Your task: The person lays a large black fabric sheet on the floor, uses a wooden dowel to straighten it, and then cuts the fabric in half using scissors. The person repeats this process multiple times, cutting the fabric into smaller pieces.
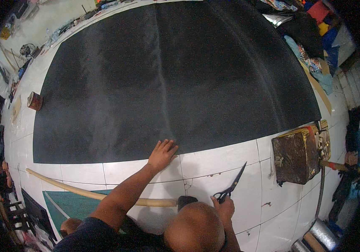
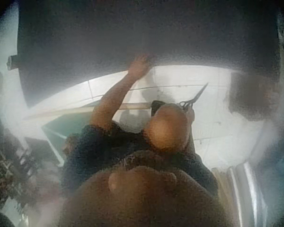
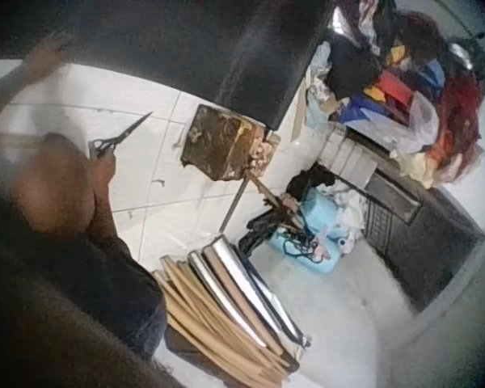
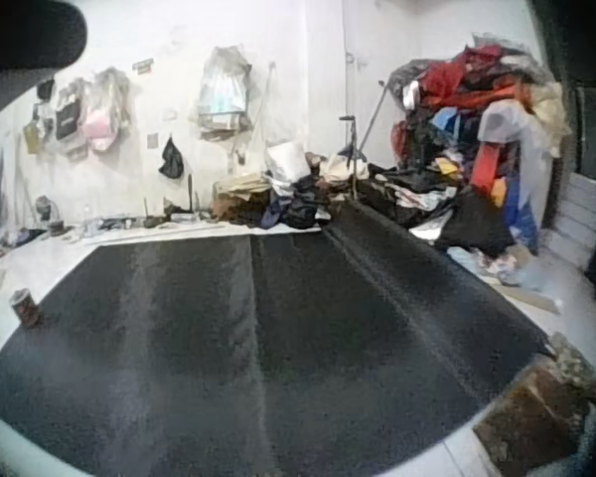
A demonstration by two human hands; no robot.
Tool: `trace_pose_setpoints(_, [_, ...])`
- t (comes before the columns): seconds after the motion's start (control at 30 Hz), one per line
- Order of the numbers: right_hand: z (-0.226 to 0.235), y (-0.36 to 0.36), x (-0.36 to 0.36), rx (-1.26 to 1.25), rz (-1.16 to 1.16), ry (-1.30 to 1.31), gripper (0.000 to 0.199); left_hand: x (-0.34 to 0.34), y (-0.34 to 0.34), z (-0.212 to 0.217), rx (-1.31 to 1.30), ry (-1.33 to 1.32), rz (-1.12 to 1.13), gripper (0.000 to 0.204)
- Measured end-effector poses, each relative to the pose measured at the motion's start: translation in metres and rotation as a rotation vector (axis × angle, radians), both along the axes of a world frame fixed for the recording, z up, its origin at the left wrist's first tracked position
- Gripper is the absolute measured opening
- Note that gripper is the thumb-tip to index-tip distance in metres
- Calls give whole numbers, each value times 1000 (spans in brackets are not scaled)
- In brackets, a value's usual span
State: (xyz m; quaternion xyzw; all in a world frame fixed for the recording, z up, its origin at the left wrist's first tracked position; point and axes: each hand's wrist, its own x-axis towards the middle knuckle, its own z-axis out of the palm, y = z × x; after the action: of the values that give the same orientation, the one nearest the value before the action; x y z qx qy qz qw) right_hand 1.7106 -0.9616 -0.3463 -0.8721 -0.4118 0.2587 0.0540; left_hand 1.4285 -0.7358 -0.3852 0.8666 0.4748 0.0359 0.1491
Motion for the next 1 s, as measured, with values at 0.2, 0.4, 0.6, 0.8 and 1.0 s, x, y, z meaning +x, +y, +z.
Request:
trace_pose_setpoints(0.2, [-2, 9, 12, 25, -149, 139, 57, 6, -7, -2, 16, -47, 0, 30])
trace_pose_setpoints(0.4, [-4, 29, 13, -82, -54, 179, 41, 6, -20, -16, 173, -181, 99, 19])
trace_pose_setpoints(0.6, [-37, 8, 19, 26, -70, 909, 26, 20, -13, -7, 137, -258, 154, 15])
trace_pose_setpoints(0.8, [16, 34, -66, -225, -62, 1051, 27, 13, -13, -5, 152, -235, 188, 9])
trace_pose_setpoints(1.0, [4, 37, -74, -178, -142, 1214, 37, 18, -16, -1, 74, -286, 208, 11])
